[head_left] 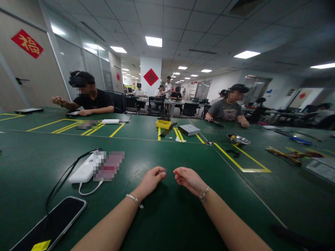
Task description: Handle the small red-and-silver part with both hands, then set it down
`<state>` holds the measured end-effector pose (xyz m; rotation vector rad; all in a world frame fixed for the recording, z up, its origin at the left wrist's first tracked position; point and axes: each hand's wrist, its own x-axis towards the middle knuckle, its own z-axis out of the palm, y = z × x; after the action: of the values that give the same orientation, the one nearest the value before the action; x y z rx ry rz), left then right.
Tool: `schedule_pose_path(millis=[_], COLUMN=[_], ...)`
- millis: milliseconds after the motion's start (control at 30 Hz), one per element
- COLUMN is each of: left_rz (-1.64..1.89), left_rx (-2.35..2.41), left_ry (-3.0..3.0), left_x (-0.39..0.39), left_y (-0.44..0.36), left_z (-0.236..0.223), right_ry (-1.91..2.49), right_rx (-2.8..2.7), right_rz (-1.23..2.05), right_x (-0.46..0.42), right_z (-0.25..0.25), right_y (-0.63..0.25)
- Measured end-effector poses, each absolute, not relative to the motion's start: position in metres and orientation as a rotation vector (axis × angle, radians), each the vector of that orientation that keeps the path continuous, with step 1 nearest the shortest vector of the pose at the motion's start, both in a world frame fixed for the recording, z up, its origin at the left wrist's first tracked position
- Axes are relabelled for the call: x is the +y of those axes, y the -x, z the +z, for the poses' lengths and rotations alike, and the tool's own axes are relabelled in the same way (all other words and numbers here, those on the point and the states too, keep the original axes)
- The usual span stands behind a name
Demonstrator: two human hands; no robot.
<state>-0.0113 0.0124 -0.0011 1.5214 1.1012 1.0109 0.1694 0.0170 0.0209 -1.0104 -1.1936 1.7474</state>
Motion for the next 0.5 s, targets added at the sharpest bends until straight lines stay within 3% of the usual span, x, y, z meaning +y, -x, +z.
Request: schedule_pose_path(millis=[500], left_rz=[1.073], left_rx=[1.013], left_ry=[-1.405], left_x=[0.010], left_y=[0.010], left_z=[0.006], right_ry=[0.955], right_rx=[-1.101], right_rz=[1.792], right_x=[0.008], right_z=[0.026], right_y=[-0.155])
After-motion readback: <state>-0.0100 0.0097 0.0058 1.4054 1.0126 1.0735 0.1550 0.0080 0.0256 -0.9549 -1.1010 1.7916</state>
